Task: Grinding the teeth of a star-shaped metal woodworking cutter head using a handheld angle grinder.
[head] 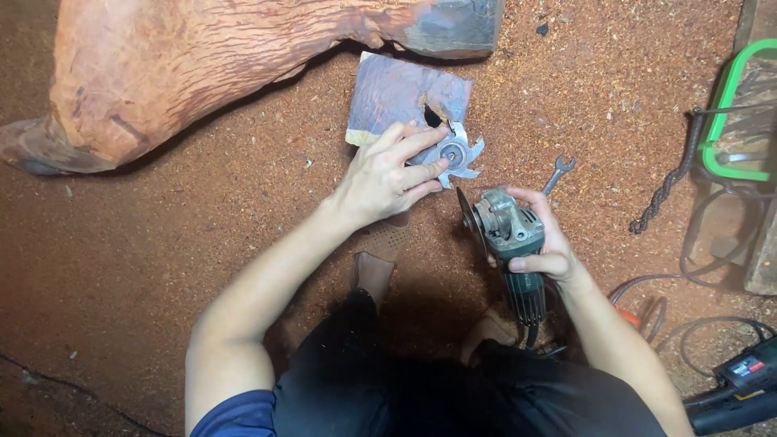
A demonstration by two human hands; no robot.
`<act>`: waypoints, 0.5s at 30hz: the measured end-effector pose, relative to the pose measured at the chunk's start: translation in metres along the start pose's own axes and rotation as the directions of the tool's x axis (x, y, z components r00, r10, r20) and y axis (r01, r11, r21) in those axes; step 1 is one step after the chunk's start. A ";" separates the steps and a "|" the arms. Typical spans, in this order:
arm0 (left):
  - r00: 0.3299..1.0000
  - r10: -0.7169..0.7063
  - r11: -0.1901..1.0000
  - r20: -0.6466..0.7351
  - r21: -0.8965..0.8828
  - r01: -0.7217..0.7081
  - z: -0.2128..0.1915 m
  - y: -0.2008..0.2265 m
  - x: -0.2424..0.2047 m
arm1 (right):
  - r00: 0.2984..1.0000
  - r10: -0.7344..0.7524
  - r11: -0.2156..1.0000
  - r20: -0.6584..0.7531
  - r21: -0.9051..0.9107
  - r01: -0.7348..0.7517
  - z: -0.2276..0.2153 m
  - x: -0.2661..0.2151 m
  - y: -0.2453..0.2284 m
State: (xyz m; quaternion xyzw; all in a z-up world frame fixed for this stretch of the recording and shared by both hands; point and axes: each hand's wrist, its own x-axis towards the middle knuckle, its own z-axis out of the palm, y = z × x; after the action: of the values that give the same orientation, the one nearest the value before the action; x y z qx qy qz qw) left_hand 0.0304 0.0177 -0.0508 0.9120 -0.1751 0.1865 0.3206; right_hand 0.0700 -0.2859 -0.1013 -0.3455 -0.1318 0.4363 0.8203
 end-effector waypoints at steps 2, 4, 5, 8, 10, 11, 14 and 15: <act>1.000 -0.004 1.000 -0.006 0.005 0.004 -0.001 0.003 0.001 | 1.000 0.007 1.000 0.002 0.002 -0.007 -0.003 -0.001 0.001; 1.000 -0.011 1.000 -0.016 -0.006 0.011 -0.005 0.006 0.003 | 0.997 0.014 0.997 -0.073 -0.069 -0.019 -0.005 -0.005 0.003; 1.000 -0.016 1.000 -0.018 -0.006 0.016 -0.004 0.005 0.003 | 0.997 0.020 0.997 -0.072 -0.070 -0.025 -0.005 -0.005 0.003; 0.999 -0.016 1.000 -0.030 -0.011 0.016 -0.001 0.004 0.000 | 0.992 0.045 0.993 -0.117 -0.103 -0.057 -0.003 -0.006 0.003; 1.000 -0.011 1.000 -0.029 -0.017 0.010 -0.001 0.003 0.001 | 0.992 0.032 0.995 -0.121 -0.085 -0.042 0.001 -0.004 0.000; 0.999 -0.014 1.000 -0.030 -0.018 0.013 0.001 0.002 0.000 | 0.992 0.035 0.995 -0.122 -0.085 -0.046 0.002 -0.003 -0.001; 0.999 -0.014 1.000 -0.031 -0.023 0.014 0.004 0.001 -0.002 | 0.993 0.044 0.994 -0.111 -0.097 -0.055 0.004 -0.001 -0.003; 0.999 -0.013 1.000 -0.033 -0.019 0.012 0.004 0.001 -0.002 | 0.994 0.037 0.995 -0.105 -0.086 -0.046 0.004 -0.001 -0.003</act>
State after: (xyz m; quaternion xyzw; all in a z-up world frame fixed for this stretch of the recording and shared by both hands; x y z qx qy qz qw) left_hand 0.0289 0.0147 -0.0544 0.9068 -0.1658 0.1979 0.3333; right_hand 0.0688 -0.2860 -0.0962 -0.4064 -0.1012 0.4284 0.8007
